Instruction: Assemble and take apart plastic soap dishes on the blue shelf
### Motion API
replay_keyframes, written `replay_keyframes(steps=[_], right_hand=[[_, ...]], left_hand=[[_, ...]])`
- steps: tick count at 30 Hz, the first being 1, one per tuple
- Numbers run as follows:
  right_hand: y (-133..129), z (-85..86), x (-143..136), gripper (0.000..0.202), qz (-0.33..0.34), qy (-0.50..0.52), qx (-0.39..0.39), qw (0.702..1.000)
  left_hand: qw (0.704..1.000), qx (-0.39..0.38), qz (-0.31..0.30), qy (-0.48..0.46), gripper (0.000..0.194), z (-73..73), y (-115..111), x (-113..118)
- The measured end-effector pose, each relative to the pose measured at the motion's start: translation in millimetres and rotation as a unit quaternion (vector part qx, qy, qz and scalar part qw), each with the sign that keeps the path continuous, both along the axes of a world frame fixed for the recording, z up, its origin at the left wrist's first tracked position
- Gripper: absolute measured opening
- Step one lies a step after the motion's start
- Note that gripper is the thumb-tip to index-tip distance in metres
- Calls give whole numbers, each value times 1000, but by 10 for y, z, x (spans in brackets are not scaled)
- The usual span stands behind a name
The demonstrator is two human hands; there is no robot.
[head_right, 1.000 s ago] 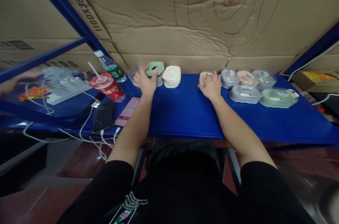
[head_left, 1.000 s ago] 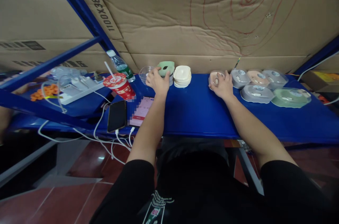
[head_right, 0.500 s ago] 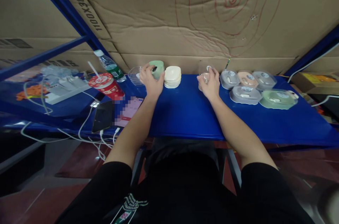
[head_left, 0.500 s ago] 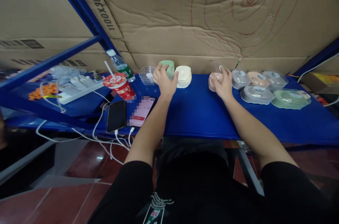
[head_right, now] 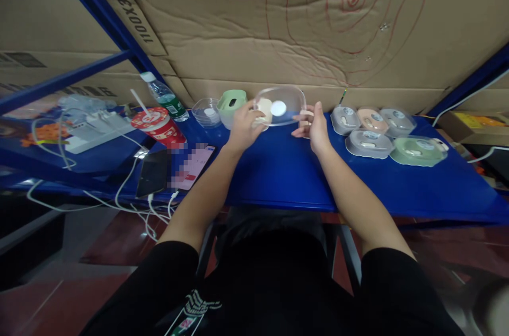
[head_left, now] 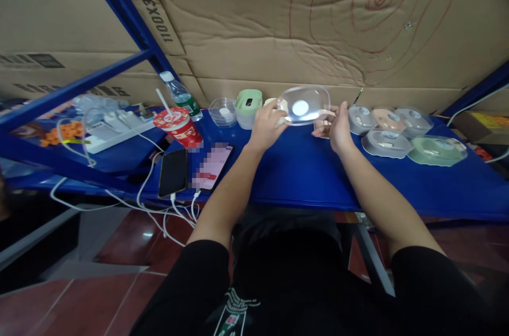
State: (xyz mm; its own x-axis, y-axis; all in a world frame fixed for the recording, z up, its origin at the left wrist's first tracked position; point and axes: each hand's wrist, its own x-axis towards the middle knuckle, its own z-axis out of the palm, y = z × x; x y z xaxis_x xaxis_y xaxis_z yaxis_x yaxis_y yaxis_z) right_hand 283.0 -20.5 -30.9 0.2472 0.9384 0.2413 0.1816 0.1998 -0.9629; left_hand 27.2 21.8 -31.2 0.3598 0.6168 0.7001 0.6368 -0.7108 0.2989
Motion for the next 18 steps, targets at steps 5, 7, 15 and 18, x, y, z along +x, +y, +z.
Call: replay_keyframes(steps=[5, 7, 15, 18], right_hand=[[9, -47, 143, 82, -118, -288, 74, 947], [7, -83, 167, 75, -121, -396, 38, 909], [21, -204, 120, 75, -53, -512, -118, 849], [15, -188, 112, 75, -45, -513, -118, 849]], left_hand=[[942, -18, 291, -168, 17, 211, 22, -386], [905, -40, 369, -207, 16, 235, 54, -553], [826, -153, 457, -291, 46, 19, 284, -749], [826, -192, 434, -304, 66, -25, 340, -739]])
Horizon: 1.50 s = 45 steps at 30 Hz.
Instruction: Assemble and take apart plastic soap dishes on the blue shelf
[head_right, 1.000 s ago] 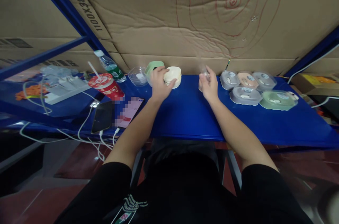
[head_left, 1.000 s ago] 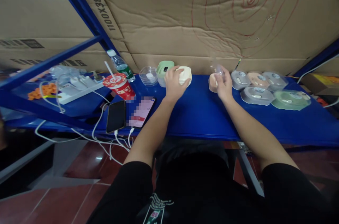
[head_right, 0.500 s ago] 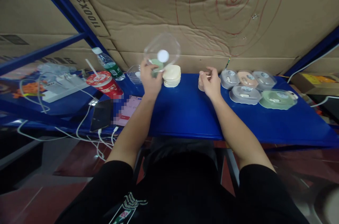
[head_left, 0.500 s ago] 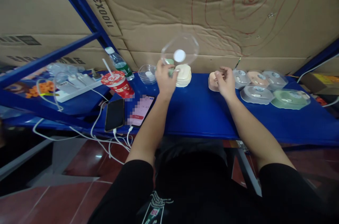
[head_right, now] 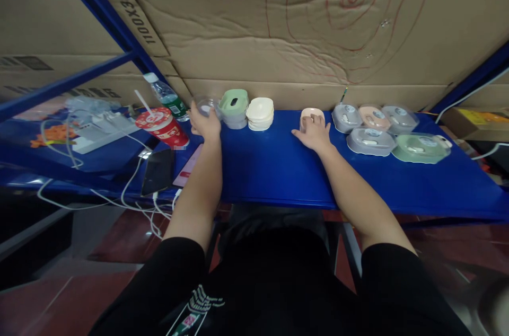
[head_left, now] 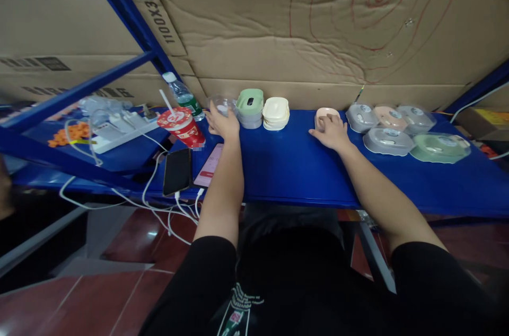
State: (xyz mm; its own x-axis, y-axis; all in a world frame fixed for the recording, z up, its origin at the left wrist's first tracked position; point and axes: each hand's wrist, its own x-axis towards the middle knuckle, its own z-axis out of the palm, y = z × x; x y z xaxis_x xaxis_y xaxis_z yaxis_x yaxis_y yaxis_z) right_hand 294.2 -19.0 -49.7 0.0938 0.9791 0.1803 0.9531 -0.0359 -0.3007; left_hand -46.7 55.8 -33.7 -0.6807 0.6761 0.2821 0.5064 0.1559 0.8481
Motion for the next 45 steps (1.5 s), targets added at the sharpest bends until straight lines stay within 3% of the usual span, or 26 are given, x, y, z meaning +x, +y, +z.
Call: replay_keyframes(steps=[8, 13, 16, 19, 22, 26, 29, 33, 37, 40, 45], right_hand=[[-21, 6, 36, 74, -20, -25, -31, 999], [-12, -4, 37, 48, 21, -36, 11, 999], [-13, 19, 4, 36, 24, -18, 16, 999], [-23, 50, -33, 28, 7, 32, 46, 998], [-35, 61, -70, 25, 5, 120, 133, 984], [-73, 26, -200, 27, 20, 295, 256, 920], [-150, -4, -389, 34, 33, 400, 300, 865], [-264, -14, -635, 43, 65, 465, 319, 824], [-259, -23, -711, 52, 83, 503, 295, 808], [-170, -38, -642, 54, 49, 509, 275, 815], [70, -27, -307, 53, -38, 524, 305, 794]], left_hand=[[998, -5, -13, -68, 72, 8, 68, -7], [982, 164, -80, 44, 65, -62, 23, 126], [932, 276, -164, 169, 49, -130, -64, 370], [866, 301, -317, 244, 28, -169, -220, 686], [813, 238, -456, 272, 24, -190, -399, 960], [803, 128, -531, 238, 31, -236, -527, 1165], [797, 144, -553, 196, 30, -256, -558, 1234], [797, 214, -538, 172, 7, -224, -619, 1268], [772, 264, -543, 198, 10, -189, -658, 1255], [764, 258, -545, 229, 15, -181, -637, 1228], [799, 244, -489, 249, 25, -142, -517, 1076]])
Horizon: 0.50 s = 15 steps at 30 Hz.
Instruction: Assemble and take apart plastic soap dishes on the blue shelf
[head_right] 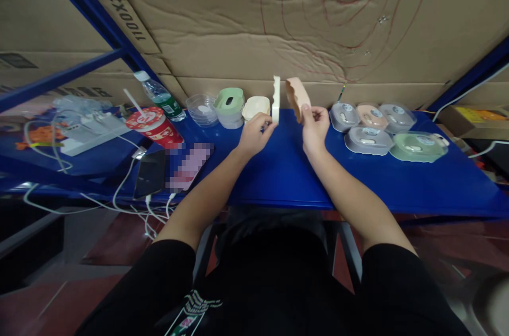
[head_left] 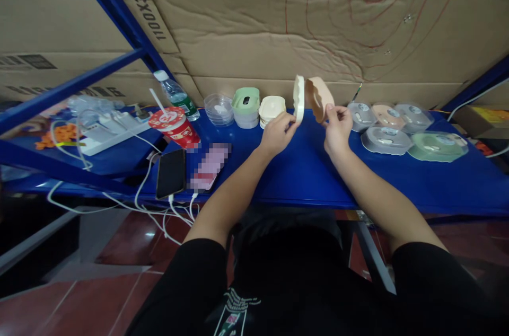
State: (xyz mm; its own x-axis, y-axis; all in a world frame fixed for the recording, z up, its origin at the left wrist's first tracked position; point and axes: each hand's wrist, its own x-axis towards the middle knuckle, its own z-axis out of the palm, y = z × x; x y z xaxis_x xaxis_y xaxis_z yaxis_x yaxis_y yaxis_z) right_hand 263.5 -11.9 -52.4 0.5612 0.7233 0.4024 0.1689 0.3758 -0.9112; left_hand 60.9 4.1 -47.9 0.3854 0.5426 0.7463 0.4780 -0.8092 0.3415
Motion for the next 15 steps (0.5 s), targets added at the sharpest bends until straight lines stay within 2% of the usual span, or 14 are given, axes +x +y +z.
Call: replay_keyframes(steps=[4, 8, 12, 15], right_hand=[[133, 8, 235, 53, -37, 16, -6, 999], [124, -6, 177, 57, -31, 15, 8, 999], [28, 9, 14, 57, -12, -57, 19, 998], [-44, 41, -59, 54, -3, -91, 19, 996]], left_hand=[[997, 1, 77, 14, 29, 18, 204, -266], [990, -33, 135, 36, 24, -122, 466, -493], [987, -45, 153, 16, 18, -266, 613, -540], [986, -36, 161, 2, 25, -223, 528, -454]])
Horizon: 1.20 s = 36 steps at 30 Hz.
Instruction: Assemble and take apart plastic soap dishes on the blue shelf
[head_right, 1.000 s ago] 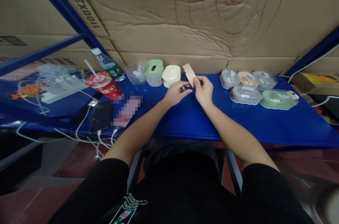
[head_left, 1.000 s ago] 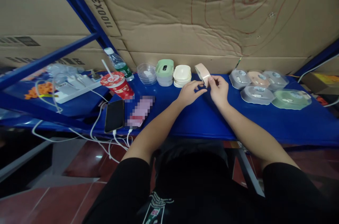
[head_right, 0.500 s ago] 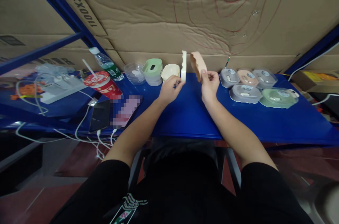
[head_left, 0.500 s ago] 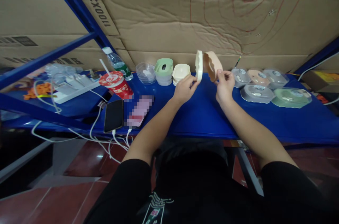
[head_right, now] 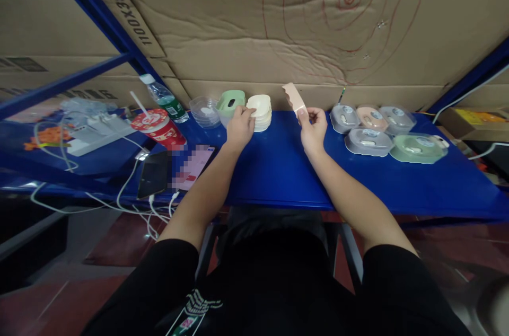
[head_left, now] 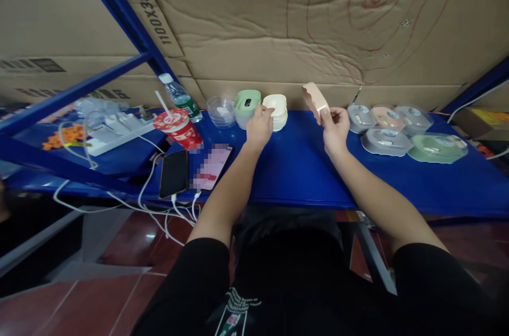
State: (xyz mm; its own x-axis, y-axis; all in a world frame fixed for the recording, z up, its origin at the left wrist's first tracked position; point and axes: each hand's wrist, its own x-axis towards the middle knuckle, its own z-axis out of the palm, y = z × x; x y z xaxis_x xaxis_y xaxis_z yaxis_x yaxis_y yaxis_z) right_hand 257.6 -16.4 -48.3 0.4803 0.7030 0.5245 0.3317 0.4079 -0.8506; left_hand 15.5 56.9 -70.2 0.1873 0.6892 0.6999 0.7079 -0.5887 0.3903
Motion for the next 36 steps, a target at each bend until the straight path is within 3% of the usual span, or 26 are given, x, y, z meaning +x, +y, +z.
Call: replay_keyframes(steps=[3, 6, 10, 13, 17, 20, 23, 27, 32, 36], right_hand=[[-66, 14, -73, 54, 26, 11, 18, 999], [-162, -4, -183, 56, 78, 5, 22, 997], [-324, 14, -283, 56, 151, -77, 1, 986], [-373, 131, -185, 59, 148, -207, -27, 967], [-242, 269, 231, 67, -10, -402, -169, 900], [-76, 204, 611, 77, -113, -429, -250, 860], [45, 57, 858, 85, -160, -426, -320, 831], [60, -15, 832, 83, -154, -446, -349, 810], [-63, 89, 520, 71, -127, -470, -276, 829], [-108, 107, 452, 76, -75, -476, -313, 818]], left_hand=[[999, 15, -31, -3, 32, 125, -248, 187], [989, 22, -147, 3, 39, 213, -529, 419], [982, 38, -187, 7, 24, 238, -688, 572], [984, 64, -165, -9, 29, 266, -602, 464], [994, 76, -74, -27, 30, 333, -351, 111], [995, 82, -7, -48, 30, 359, -174, -172], [995, 60, 35, -71, 30, 351, -52, -379], [991, 32, 72, -105, 32, 312, 59, -513], [992, 6, 68, -106, 33, 278, 88, -513], [989, 6, 79, -125, 39, 302, 9, -450]])
